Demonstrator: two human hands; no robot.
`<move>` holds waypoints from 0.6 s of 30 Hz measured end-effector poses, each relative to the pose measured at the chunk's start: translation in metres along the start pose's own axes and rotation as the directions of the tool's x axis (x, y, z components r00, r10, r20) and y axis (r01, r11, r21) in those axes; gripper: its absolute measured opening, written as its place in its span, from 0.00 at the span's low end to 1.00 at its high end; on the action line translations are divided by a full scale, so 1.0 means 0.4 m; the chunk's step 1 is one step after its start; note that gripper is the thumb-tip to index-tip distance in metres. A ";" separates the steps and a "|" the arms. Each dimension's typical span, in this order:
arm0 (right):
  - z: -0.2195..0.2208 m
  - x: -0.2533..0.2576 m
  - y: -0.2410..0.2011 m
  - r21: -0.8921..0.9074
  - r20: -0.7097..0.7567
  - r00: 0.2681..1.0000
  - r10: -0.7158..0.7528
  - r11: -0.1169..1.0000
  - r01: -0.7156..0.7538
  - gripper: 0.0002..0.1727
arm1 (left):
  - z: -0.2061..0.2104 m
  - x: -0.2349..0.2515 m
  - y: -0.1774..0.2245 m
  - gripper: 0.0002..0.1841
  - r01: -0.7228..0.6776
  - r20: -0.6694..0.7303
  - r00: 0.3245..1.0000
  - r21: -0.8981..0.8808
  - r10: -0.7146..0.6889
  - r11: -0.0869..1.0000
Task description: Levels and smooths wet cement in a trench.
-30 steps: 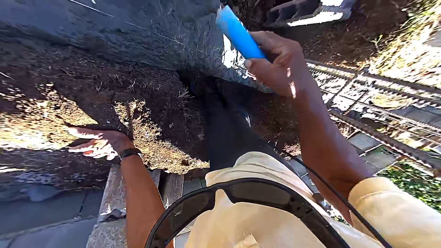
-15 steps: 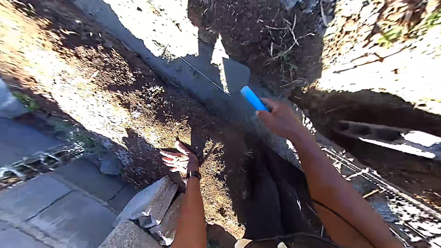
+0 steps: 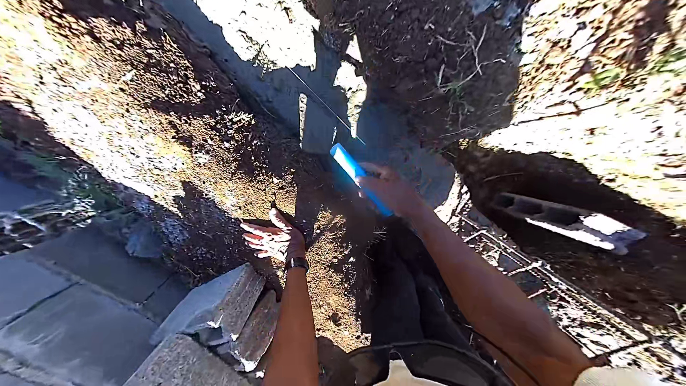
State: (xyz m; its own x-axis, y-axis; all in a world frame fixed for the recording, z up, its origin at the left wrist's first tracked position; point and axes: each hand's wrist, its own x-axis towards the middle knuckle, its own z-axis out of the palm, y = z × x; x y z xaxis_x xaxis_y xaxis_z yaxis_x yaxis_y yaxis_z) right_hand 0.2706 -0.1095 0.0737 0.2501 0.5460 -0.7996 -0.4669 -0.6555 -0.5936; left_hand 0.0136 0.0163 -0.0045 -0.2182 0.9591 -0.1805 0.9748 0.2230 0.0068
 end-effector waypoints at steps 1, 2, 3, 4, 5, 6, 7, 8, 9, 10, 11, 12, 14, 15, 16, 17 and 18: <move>0.005 0.002 0.033 0.014 0.000 0.999 0.041 0.999 -0.041 0.25 | -0.001 0.001 0.001 0.49 -0.006 0.006 1.000 0.006 0.006 1.000; 0.006 -0.003 0.065 0.000 -0.014 0.997 0.074 0.997 -0.074 0.25 | 0.000 0.002 0.003 0.48 -0.008 0.012 1.000 0.008 0.008 1.000; 0.004 -0.014 0.101 -0.051 -0.056 0.994 0.091 0.994 -0.094 0.25 | 0.001 0.002 0.001 0.48 -0.007 0.024 1.000 0.005 0.007 1.000; 0.000 -0.029 0.136 -0.150 -0.114 0.989 0.096 0.982 -0.112 0.25 | 0.001 0.001 -0.002 0.49 -0.005 0.046 0.999 -0.003 0.005 1.000; -0.007 -0.046 0.168 -0.277 -0.182 0.979 0.089 0.951 -0.137 0.25 | 0.000 -0.001 -0.002 0.49 -0.004 0.046 0.999 -0.013 0.005 1.000; -0.015 -0.062 0.200 -0.404 -0.257 0.964 0.068 0.898 -0.171 0.26 | 0.004 0.001 -0.005 0.50 -0.003 0.030 1.000 -0.014 0.004 1.000; -0.021 -0.079 0.224 -0.501 -0.328 0.944 0.046 0.838 -0.215 0.28 | 0.007 0.002 -0.006 0.51 -0.003 0.019 1.000 -0.012 0.004 1.000; -0.027 -0.093 0.244 -0.574 -0.390 0.921 0.023 0.776 -0.262 0.30 | 0.010 0.003 -0.008 0.51 -0.006 0.012 1.000 -0.010 0.006 1.000; -0.035 -0.103 0.264 -0.624 -0.443 0.897 0.007 0.715 -0.314 0.31 | 0.013 0.003 -0.011 0.51 -0.007 0.013 1.000 -0.009 0.007 1.000; -0.043 -0.109 0.281 -0.656 -0.493 0.870 -0.016 0.664 -0.360 0.33 | 0.016 0.003 -0.014 0.51 -0.006 0.015 1.000 -0.006 0.006 1.000; -0.053 -0.111 0.289 -0.673 -0.537 0.843 -0.038 0.622 -0.400 0.33 | 0.017 0.004 -0.014 0.50 -0.003 0.011 1.000 -0.008 0.003 1.000; -0.064 -0.107 0.295 -0.682 -0.572 0.817 -0.066 0.592 -0.430 0.34 | 0.016 0.005 -0.012 0.50 0.000 0.012 1.000 -0.013 0.000 1.000; -0.087 -0.094 0.312 -0.688 -0.621 0.770 -0.146 0.571 -0.447 0.35 | 0.011 0.002 -0.011 0.50 0.003 0.011 1.000 -0.028 -0.003 1.000; -0.098 -0.081 0.318 -0.691 -0.637 0.749 -0.183 0.566 -0.450 0.34 | 0.011 0.001 -0.011 0.50 0.001 0.011 1.000 -0.028 0.000 1.000; -0.110 -0.066 0.322 -0.694 -0.647 0.733 -0.212 0.563 -0.449 0.34 | 0.010 -0.001 -0.009 0.50 -0.001 0.020 1.000 -0.028 0.002 1.000; -0.119 -0.050 0.322 -0.697 -0.652 0.722 -0.232 0.557 -0.451 0.34 | 0.007 -0.002 -0.008 0.50 -0.001 0.024 1.000 -0.027 0.002 1.000; -0.128 -0.032 0.324 -0.702 -0.656 0.711 -0.253 0.551 -0.451 0.34 | 0.004 -0.003 -0.006 0.50 -0.001 0.026 1.000 -0.025 0.002 1.000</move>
State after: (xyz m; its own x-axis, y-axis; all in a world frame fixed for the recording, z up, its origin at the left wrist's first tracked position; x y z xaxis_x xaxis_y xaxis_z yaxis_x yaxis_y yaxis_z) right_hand 0.2504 -0.2279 0.0023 0.8523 0.2119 -0.4782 0.2253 -0.9738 -0.0299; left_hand 0.0115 0.0144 -0.0058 -0.2154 0.9545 -0.2064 0.9735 0.2264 0.0311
